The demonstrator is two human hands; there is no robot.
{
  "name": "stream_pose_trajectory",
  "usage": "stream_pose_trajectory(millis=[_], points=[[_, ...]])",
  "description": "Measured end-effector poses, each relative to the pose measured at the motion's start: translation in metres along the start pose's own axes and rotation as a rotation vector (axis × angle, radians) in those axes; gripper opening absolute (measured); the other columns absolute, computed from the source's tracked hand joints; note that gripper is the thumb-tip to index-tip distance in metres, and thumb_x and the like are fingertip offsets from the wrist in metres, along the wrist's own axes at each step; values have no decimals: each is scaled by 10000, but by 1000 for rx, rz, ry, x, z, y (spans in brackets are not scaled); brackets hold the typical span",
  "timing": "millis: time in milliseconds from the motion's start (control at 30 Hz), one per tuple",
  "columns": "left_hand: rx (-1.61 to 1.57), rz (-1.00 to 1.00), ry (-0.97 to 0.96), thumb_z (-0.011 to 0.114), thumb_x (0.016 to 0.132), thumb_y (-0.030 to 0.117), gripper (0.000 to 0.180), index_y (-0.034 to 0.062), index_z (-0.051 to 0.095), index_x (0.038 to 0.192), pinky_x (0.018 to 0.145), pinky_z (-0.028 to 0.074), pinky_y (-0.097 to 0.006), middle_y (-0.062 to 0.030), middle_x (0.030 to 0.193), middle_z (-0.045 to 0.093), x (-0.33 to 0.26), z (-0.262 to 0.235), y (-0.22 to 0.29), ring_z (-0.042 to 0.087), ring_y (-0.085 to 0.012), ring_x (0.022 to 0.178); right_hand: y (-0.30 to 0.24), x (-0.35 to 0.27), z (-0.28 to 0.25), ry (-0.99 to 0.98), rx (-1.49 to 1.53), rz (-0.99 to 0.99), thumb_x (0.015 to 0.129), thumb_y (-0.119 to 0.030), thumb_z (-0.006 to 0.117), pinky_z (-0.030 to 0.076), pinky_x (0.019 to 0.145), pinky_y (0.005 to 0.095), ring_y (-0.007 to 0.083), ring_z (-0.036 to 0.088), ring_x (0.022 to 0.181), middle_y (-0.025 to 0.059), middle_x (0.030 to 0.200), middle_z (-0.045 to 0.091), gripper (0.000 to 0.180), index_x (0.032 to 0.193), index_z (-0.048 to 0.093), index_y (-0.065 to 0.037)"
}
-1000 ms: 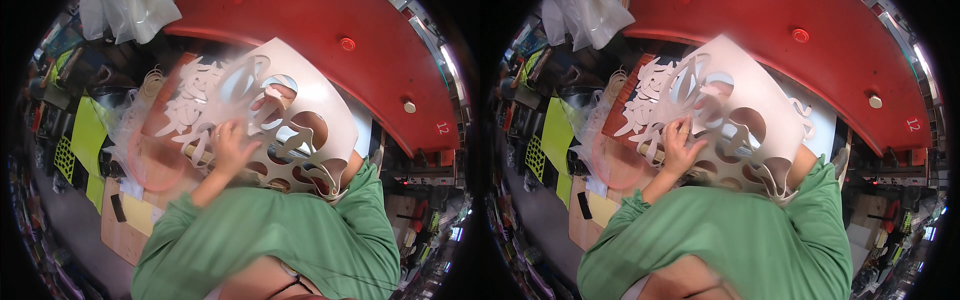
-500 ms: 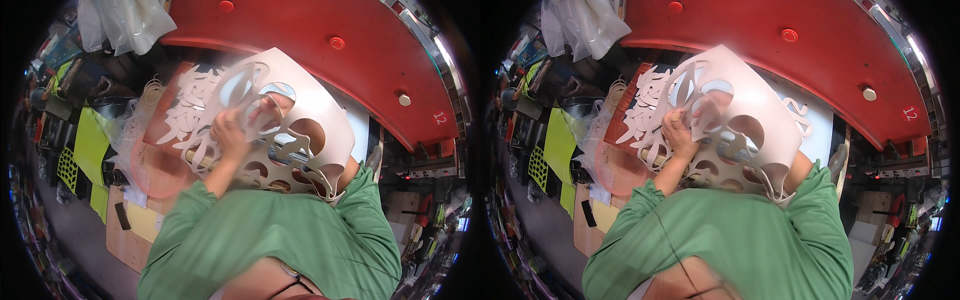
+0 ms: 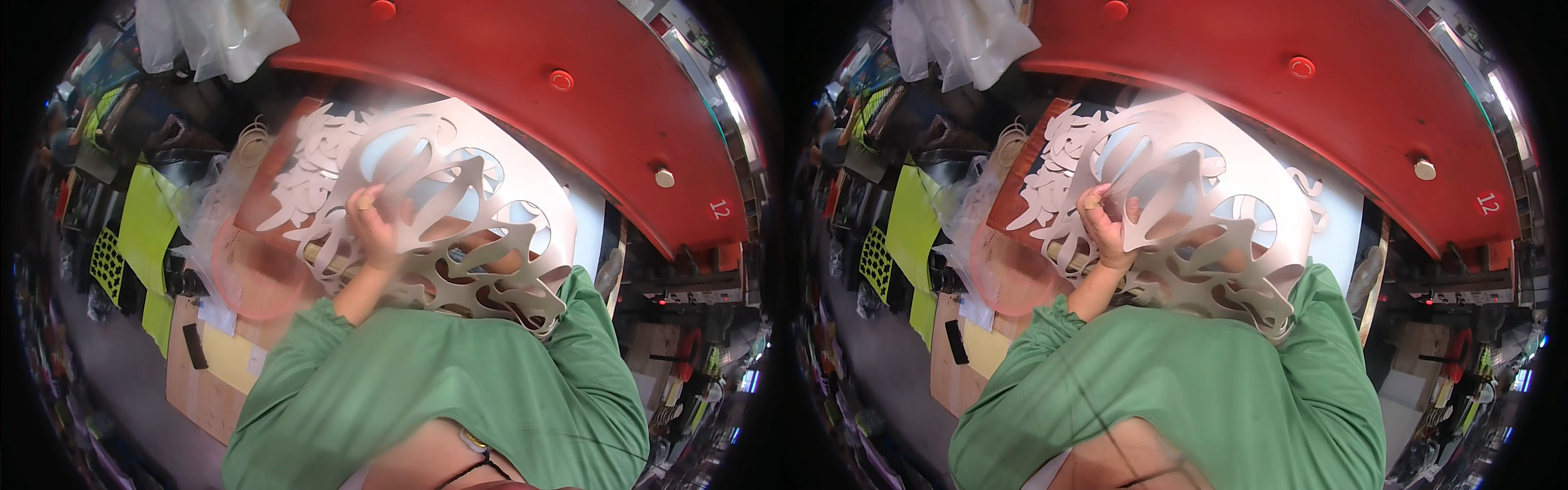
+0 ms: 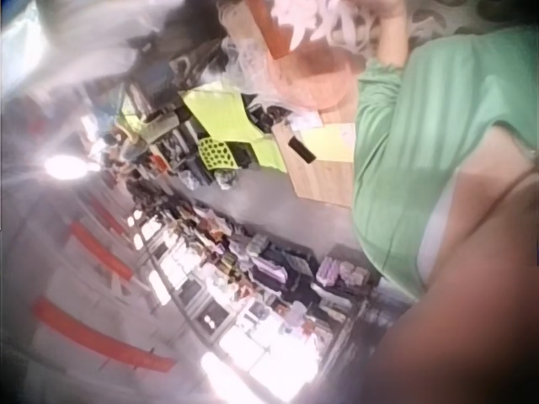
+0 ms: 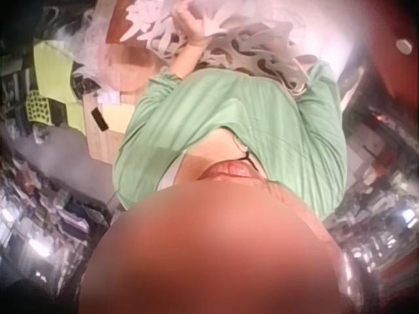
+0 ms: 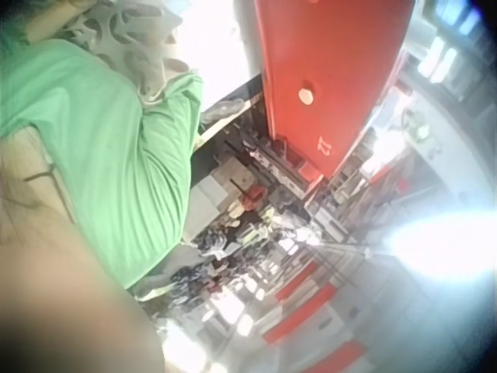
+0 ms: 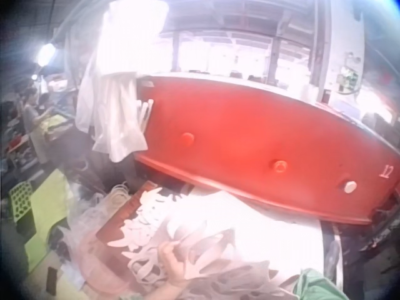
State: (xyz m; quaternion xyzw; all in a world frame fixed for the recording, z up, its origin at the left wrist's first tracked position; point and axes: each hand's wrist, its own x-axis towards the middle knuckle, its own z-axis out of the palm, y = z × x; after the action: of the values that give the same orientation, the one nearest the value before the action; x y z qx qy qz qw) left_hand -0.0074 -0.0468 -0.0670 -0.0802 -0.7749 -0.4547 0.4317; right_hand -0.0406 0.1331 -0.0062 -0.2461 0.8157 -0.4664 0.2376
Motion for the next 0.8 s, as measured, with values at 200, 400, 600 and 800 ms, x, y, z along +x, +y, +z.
stream_pose_trajectory(millis=[200,400,600,800], points=[[-82,-77,-38,815,779,306,609,38,495,1222,903,417,-409,-134,1119,503,-1,-9,1,506,-301,1010,-3,0,5,17,17,-5,911,-236,629,488,923,351,241,595,1121,139,1262,596,464,1322,537,-41],[-191,-218,-162,851,741,273,674,39,480,1252,900,420,-352,-100,1149,470,-3,-12,4,483,-232,1015,-6,10,9,91,38,-27,895,-221,648,488,918,355,246,604,1100,142,1243,608,487,1330,535,-35],[-433,-205,-774,770,719,37,707,55,460,1354,970,410,-313,-67,1219,434,21,-50,-34,477,-181,1065,-5,43,29,237,51,-78,879,-206,666,488,913,358,251,613,1080,146,1224,621,510,1338,532,-29],[-427,-448,-565,664,784,-42,594,22,493,1349,877,493,-275,-86,1277,440,13,-62,-61,504,-162,1079,-8,48,48,232,36,-101,867,-196,679,488,910,361,256,619,1066,149,1212,628,527,1342,531,-25]])
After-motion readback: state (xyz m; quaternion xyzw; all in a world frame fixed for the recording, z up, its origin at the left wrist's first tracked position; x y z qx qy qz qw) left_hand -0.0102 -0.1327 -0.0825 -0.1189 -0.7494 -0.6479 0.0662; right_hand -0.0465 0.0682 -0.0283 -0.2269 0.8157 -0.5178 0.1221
